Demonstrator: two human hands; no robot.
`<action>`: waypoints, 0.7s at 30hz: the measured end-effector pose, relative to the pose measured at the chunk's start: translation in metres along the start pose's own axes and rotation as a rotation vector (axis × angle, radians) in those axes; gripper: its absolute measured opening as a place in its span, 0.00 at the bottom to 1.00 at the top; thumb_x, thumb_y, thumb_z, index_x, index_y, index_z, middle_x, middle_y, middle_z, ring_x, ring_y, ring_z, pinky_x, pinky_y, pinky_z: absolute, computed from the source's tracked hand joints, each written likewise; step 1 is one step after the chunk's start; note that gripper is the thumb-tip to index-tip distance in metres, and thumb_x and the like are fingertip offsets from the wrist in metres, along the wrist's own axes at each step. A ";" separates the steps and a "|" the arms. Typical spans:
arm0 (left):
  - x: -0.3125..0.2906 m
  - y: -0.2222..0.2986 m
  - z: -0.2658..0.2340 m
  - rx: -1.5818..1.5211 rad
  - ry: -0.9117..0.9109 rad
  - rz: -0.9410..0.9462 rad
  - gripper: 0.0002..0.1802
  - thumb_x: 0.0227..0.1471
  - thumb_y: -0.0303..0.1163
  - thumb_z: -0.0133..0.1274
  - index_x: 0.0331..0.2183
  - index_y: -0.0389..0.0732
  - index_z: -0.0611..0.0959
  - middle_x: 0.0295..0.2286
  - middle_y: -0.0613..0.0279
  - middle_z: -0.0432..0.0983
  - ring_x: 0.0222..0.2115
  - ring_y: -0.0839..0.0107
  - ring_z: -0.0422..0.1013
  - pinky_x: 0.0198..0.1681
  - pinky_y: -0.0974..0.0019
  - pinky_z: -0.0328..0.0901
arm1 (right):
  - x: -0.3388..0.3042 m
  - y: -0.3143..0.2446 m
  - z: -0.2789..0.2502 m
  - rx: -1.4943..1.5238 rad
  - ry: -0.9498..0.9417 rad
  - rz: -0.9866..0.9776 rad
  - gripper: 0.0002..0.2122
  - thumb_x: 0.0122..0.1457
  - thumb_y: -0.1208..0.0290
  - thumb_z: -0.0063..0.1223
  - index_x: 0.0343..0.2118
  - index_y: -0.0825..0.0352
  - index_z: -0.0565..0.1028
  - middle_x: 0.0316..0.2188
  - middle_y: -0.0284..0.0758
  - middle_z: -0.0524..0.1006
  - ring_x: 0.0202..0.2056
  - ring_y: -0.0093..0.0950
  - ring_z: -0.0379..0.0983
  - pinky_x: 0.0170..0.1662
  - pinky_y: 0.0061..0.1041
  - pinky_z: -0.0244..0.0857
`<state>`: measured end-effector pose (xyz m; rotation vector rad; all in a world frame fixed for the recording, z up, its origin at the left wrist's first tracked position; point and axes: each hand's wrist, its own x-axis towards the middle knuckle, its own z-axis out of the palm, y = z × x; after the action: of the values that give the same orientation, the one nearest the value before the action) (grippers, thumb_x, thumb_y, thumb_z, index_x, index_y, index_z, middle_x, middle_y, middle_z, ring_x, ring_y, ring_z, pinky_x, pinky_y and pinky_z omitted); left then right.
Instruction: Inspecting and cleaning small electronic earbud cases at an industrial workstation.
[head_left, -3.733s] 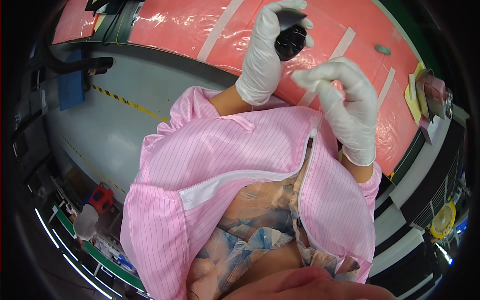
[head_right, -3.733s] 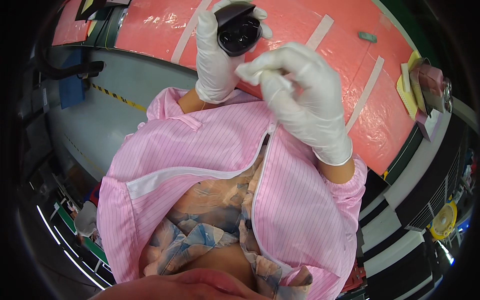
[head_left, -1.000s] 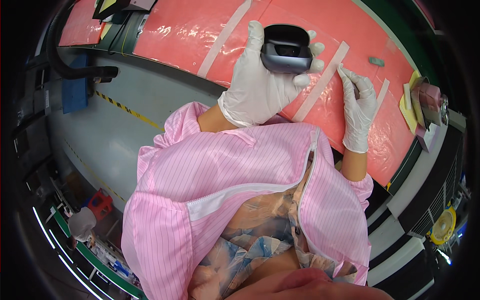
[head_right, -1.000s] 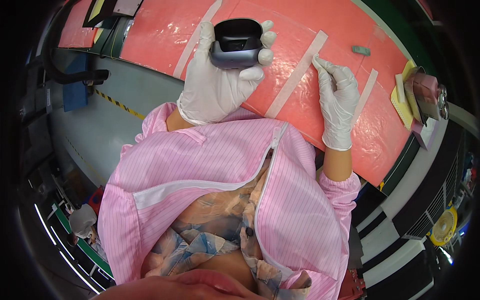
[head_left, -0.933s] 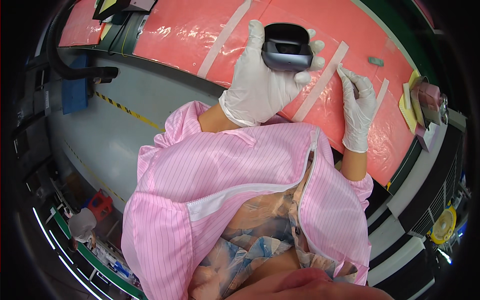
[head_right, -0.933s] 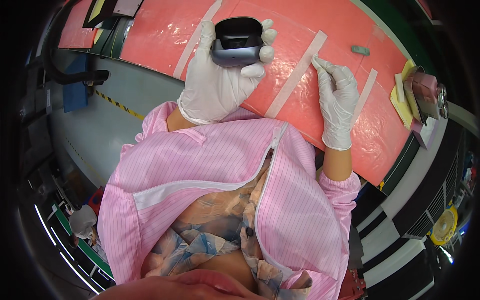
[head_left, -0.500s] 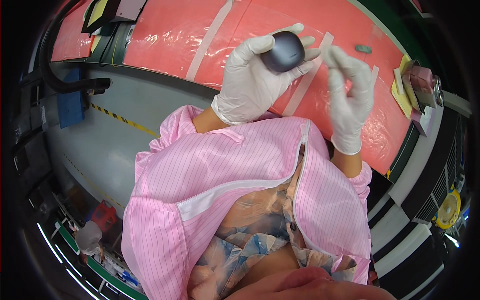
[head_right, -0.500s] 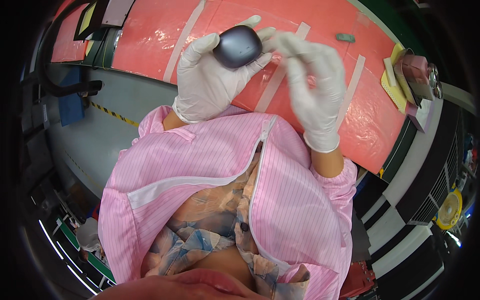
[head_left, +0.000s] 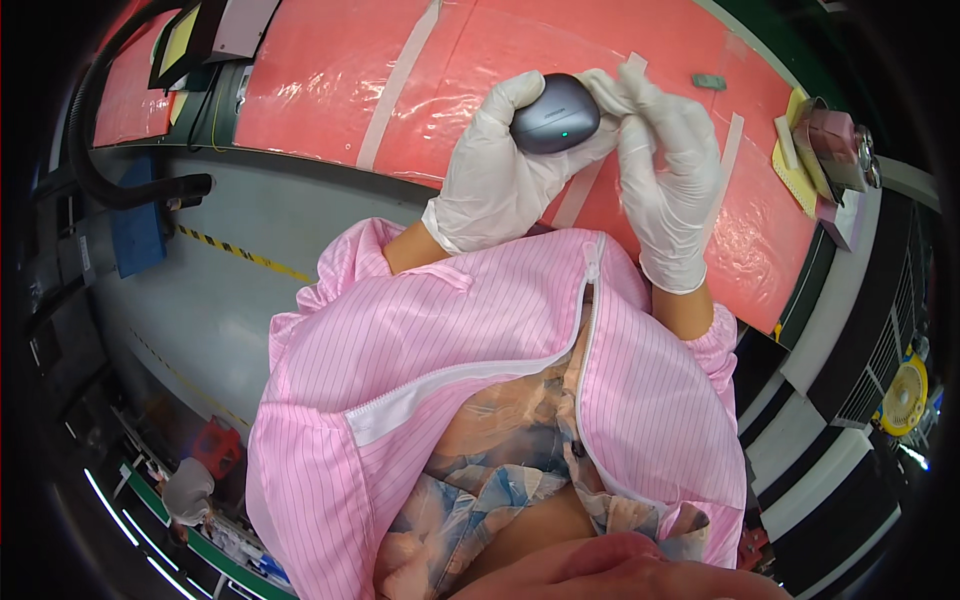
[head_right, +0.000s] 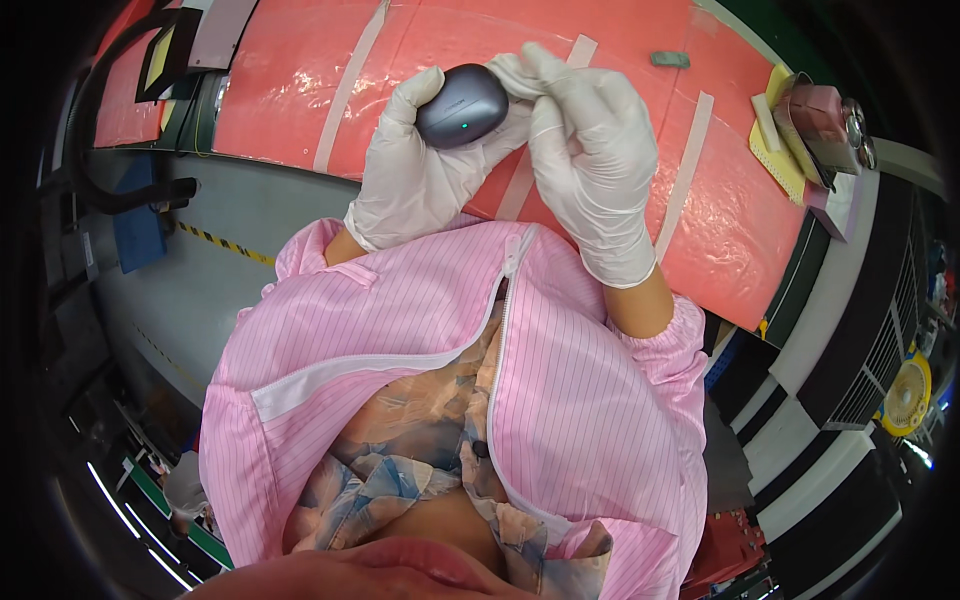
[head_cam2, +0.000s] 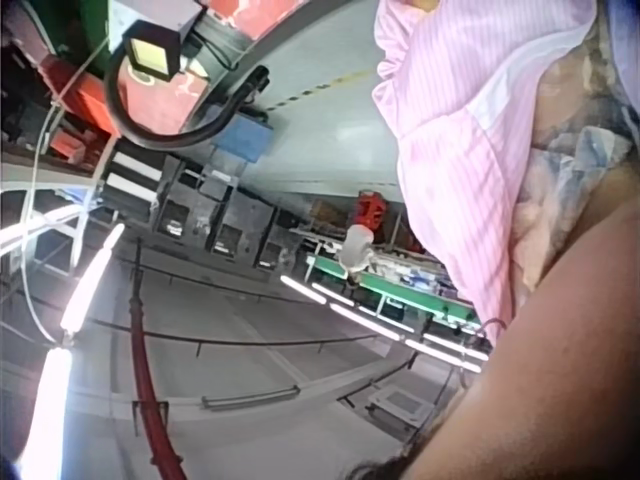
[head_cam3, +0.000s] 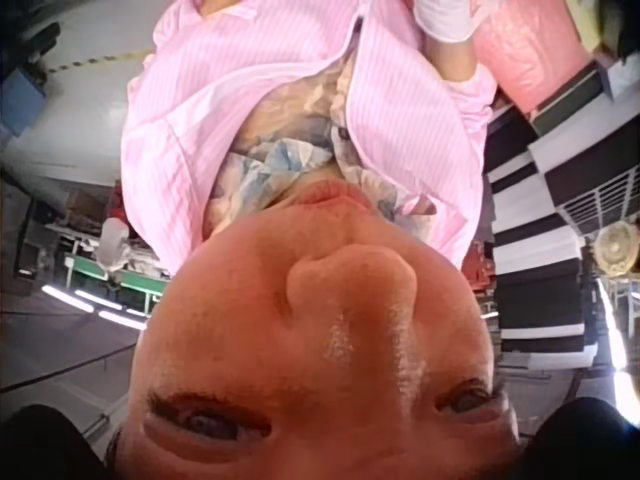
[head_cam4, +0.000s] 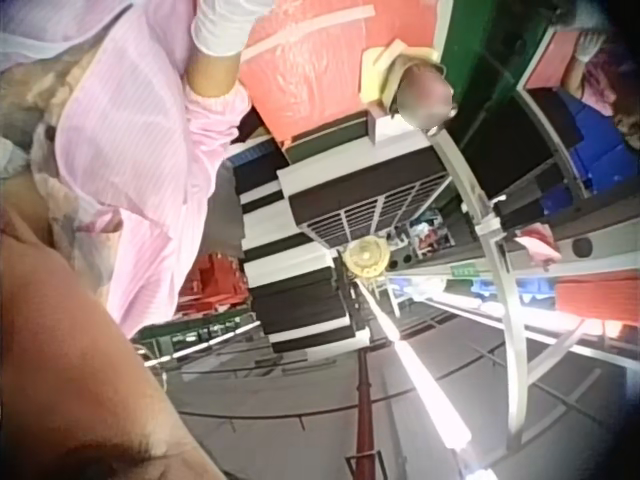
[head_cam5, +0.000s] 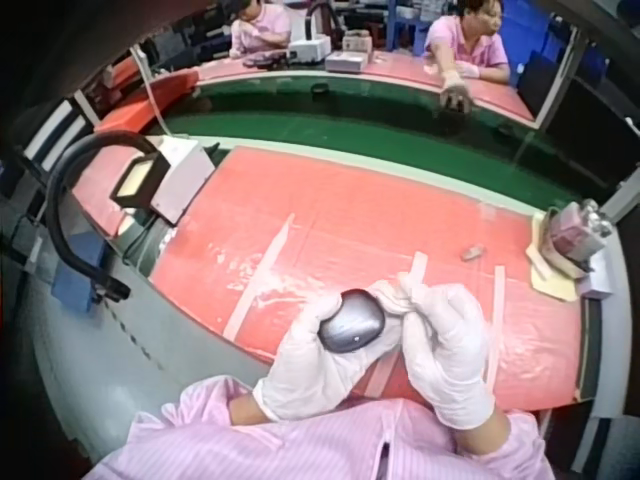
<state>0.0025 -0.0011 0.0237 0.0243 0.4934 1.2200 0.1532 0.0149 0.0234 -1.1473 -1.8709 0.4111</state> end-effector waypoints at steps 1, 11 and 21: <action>0.000 0.002 0.003 -0.019 0.013 -0.017 0.23 0.60 0.41 0.37 0.45 0.29 0.71 0.43 0.50 0.70 0.46 0.60 0.68 0.55 0.56 0.63 | 0.001 -0.002 -0.001 0.045 0.064 0.056 0.17 0.50 0.88 0.49 0.42 0.63 0.77 0.30 0.33 0.72 0.33 0.23 0.72 0.35 0.19 0.66; 0.005 -0.018 -0.006 -0.370 0.159 -0.166 0.26 0.58 0.48 0.37 0.46 0.34 0.69 0.45 0.54 0.69 0.48 0.63 0.65 0.56 0.62 0.58 | -0.007 0.015 0.018 -0.314 0.086 -0.206 0.18 0.43 0.78 0.57 0.40 0.54 0.80 0.23 0.29 0.69 0.25 0.28 0.68 0.29 0.27 0.64; 0.008 -0.014 -0.011 -0.588 -0.066 -0.358 0.31 0.58 0.45 0.38 0.55 0.32 0.63 0.57 0.46 0.57 0.59 0.52 0.53 0.61 0.53 0.51 | -0.020 0.046 -0.028 -0.137 -0.041 0.053 0.22 0.50 0.71 0.57 0.50 0.62 0.73 0.40 0.35 0.76 0.49 0.27 0.66 0.63 0.40 0.42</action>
<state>0.0125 -0.0017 0.0073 -0.5033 0.0605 0.9678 0.2053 0.0173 -0.0016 -1.2903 -1.9316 0.3426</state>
